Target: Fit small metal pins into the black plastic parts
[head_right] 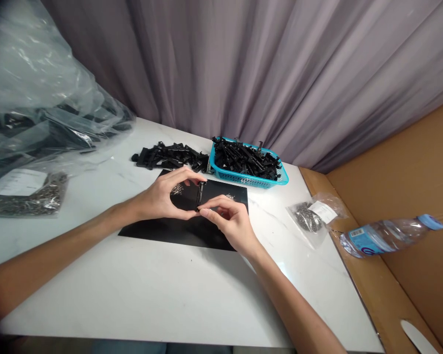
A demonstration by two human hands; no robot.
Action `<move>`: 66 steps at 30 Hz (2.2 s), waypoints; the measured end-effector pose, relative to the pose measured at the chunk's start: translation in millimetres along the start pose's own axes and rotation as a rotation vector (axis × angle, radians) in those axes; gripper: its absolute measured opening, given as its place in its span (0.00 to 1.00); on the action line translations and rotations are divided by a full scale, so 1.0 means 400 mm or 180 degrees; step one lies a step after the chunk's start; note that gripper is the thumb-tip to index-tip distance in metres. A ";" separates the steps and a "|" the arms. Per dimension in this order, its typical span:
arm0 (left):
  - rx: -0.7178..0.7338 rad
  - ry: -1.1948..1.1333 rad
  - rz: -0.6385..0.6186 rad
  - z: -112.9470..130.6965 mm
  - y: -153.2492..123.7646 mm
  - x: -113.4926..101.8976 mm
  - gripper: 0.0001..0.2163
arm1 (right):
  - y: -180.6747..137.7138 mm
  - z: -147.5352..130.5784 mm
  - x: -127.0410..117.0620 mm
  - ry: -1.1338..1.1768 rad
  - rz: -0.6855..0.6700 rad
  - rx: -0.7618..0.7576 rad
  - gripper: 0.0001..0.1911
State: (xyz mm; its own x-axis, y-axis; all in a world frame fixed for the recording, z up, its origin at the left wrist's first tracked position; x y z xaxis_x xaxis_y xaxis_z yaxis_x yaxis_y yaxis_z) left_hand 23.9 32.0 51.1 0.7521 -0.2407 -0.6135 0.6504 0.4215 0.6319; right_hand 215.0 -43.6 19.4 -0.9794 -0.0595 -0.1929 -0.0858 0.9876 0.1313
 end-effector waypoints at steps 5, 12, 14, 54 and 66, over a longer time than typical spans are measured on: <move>0.0152 0.0033 -0.0024 0.002 0.001 -0.002 0.26 | -0.002 -0.007 0.004 0.0147 -0.0045 0.0011 0.08; 0.0353 0.0250 -0.0002 0.013 0.005 -0.009 0.26 | -0.004 -0.016 0.010 0.0327 0.0138 0.0174 0.08; 0.0395 0.0269 -0.0030 0.015 0.004 -0.008 0.26 | -0.003 -0.017 0.008 0.0369 0.0056 0.0208 0.07; 0.0452 0.0269 -0.0081 0.011 -0.002 0.015 0.27 | -0.013 -0.031 0.006 -0.0252 0.0092 0.0070 0.11; 0.0399 0.0256 -0.0204 0.010 -0.005 0.018 0.28 | -0.019 -0.055 -0.010 -0.0883 -0.0348 -0.0312 0.10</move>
State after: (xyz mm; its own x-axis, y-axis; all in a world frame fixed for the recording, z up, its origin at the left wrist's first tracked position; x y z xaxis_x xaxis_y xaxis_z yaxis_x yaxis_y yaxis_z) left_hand 28.7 25.8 47.5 0.7009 -0.1906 -0.6873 0.7088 0.2940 0.6413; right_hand 215.5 -53.9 40.6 -0.8773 -0.1093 -0.4673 -0.2183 0.9580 0.1858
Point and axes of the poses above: each hand's wrist, its own y-axis towards the middle knuckle, its own x-axis out of the palm, z = x × y, the point moved 3 cm from there along y, towards the middle knuckle, and after that the axes turned 7 degrees about x, right-handed, at the moved point
